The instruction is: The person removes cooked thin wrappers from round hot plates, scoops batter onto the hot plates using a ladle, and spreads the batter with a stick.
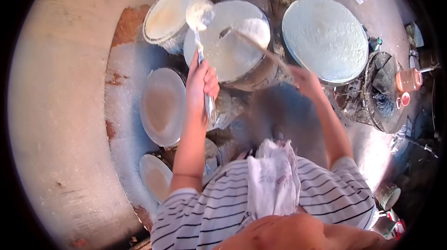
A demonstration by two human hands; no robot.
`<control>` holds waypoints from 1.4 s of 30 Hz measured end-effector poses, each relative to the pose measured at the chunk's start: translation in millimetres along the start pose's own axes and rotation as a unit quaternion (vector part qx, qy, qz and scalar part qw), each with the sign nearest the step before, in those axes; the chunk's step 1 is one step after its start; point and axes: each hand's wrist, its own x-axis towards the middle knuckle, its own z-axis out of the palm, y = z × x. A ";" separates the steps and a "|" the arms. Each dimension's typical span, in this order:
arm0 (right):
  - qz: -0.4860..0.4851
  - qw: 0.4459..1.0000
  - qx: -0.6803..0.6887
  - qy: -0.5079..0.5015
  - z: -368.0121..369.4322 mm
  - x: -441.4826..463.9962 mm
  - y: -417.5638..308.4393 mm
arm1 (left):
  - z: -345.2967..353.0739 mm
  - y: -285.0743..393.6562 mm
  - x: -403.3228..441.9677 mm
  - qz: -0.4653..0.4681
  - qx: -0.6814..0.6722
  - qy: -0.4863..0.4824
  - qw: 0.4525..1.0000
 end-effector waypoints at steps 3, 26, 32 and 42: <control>-0.187 0.958 -0.177 0.128 14.9 60.3 -54.5 | 18.7 -8.3 24.2 -0.014 0.029 -0.004 0.999; -0.157 0.941 -0.252 0.161 36.2 78.3 -73.0 | -23.5 27.2 95.7 -0.244 -0.447 -0.081 0.857; -0.240 0.941 -0.233 0.060 31.2 85.3 -82.4 | -37.9 26.3 101.6 -0.249 -0.457 -0.028 0.853; -0.067 0.992 0.046 0.091 117.9 0.9 -44.2 | -35.7 -44.5 79.9 -0.112 -0.334 0.043 0.935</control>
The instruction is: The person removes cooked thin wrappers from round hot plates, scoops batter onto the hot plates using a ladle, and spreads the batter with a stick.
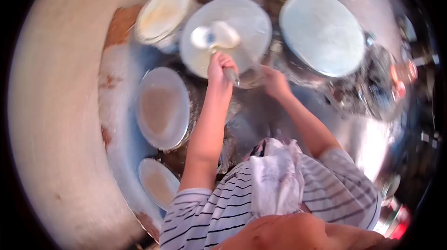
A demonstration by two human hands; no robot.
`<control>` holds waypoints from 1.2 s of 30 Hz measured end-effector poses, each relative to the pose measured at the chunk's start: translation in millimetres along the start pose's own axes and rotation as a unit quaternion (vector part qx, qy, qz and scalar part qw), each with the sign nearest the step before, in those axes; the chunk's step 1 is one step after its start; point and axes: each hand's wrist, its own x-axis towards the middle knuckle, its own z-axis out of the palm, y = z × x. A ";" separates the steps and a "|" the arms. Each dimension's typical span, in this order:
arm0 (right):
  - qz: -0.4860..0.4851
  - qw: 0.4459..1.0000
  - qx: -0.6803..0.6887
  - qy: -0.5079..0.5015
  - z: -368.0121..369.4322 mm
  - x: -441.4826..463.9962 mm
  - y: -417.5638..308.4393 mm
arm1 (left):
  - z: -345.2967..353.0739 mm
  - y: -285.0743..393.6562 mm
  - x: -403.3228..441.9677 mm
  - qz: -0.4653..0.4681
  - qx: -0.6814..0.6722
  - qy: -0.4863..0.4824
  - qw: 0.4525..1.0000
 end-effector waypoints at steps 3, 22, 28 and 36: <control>-0.154 0.982 -0.107 0.019 17.5 17.5 11.5 | -14.5 -45.9 5.6 -0.069 -0.184 -0.077 0.977; 0.157 0.961 0.048 -0.220 -70.0 -110.9 20.8 | -61.3 53.6 -206.4 -0.149 -0.373 -0.161 0.902; 0.108 0.785 -0.592 -0.146 -201.6 -156.5 66.5 | -54.7 55.1 -269.4 -0.071 -0.350 -0.155 0.921; 0.076 0.602 -0.768 -0.206 -189.3 -61.8 83.6 | -48.1 80.6 -256.8 -0.072 -0.395 -0.163 0.901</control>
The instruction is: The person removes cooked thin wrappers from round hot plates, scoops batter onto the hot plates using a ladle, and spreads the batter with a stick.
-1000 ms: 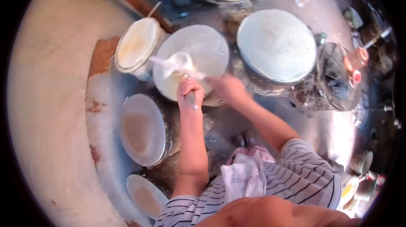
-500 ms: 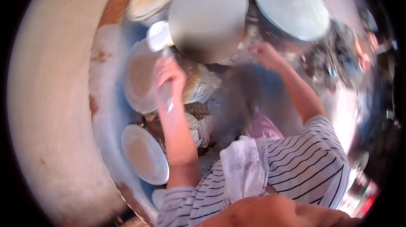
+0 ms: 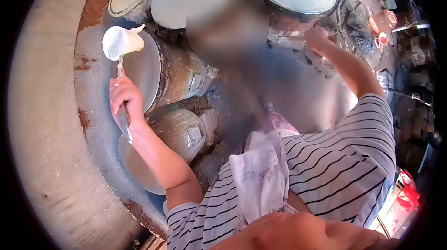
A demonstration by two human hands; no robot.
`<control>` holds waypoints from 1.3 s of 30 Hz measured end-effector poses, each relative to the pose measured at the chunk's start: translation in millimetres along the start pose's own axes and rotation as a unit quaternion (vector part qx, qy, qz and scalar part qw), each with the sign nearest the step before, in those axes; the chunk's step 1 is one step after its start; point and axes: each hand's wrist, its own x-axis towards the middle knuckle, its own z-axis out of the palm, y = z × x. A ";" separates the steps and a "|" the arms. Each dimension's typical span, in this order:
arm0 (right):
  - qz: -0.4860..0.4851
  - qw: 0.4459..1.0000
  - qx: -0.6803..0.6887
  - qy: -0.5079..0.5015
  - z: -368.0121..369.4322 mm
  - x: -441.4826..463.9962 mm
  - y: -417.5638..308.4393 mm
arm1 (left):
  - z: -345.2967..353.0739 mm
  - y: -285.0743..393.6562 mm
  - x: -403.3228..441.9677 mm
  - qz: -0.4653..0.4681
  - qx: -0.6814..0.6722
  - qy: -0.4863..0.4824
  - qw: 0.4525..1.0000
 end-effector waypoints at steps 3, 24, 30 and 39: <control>0.024 0.996 0.072 0.037 12.1 5.3 6.2 | 5.9 25.4 0.6 -0.032 0.035 -0.042 0.998; -0.257 0.529 0.801 0.110 -195.1 22.9 -369.4 | -20.0 170.5 80.8 0.031 0.202 0.068 0.977; -0.229 0.628 0.701 0.250 -226.6 -9.6 -382.3 | -9.3 237.2 105.1 0.053 0.347 0.134 0.927; -0.273 0.764 0.471 0.346 -250.5 -26.8 -382.7 | 5.1 271.5 79.2 0.189 0.650 0.206 0.706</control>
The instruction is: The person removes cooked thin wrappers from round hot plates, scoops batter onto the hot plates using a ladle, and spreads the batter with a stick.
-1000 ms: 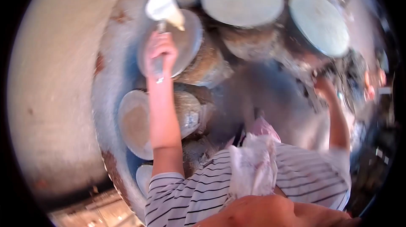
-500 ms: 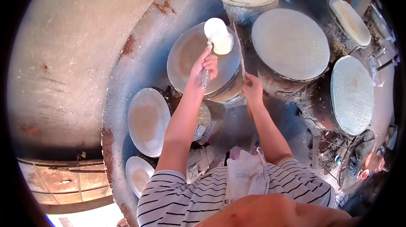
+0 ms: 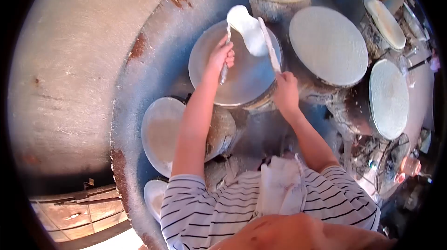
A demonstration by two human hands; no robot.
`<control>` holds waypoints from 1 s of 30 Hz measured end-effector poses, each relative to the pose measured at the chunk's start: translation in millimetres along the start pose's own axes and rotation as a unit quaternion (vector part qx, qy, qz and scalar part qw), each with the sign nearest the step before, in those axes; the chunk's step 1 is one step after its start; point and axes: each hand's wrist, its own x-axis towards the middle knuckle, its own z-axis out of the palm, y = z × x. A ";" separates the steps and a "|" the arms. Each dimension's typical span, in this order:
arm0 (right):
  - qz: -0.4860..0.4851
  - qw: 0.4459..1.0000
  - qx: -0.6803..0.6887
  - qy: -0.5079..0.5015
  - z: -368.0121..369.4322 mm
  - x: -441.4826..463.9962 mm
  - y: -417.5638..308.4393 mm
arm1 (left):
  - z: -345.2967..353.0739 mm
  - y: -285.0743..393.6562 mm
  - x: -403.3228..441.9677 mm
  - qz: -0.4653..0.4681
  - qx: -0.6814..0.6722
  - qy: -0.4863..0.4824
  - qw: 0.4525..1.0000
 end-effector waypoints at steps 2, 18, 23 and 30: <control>0.014 1.000 -0.005 -0.022 17.8 -2.3 -18.8 | -12.1 6.7 10.1 0.041 0.068 -0.025 0.996; -0.048 0.998 0.002 0.035 12.8 61.3 17.7 | -77.4 15.7 -50.3 0.138 0.548 0.216 0.796; -0.110 0.991 0.076 -0.013 19.1 56.5 -8.8 | -112.9 -19.4 -70.8 0.211 0.612 0.230 0.726; -0.192 0.981 -0.005 0.009 3.8 97.0 32.8 | -100.3 -35.5 -88.4 0.264 0.546 0.250 0.755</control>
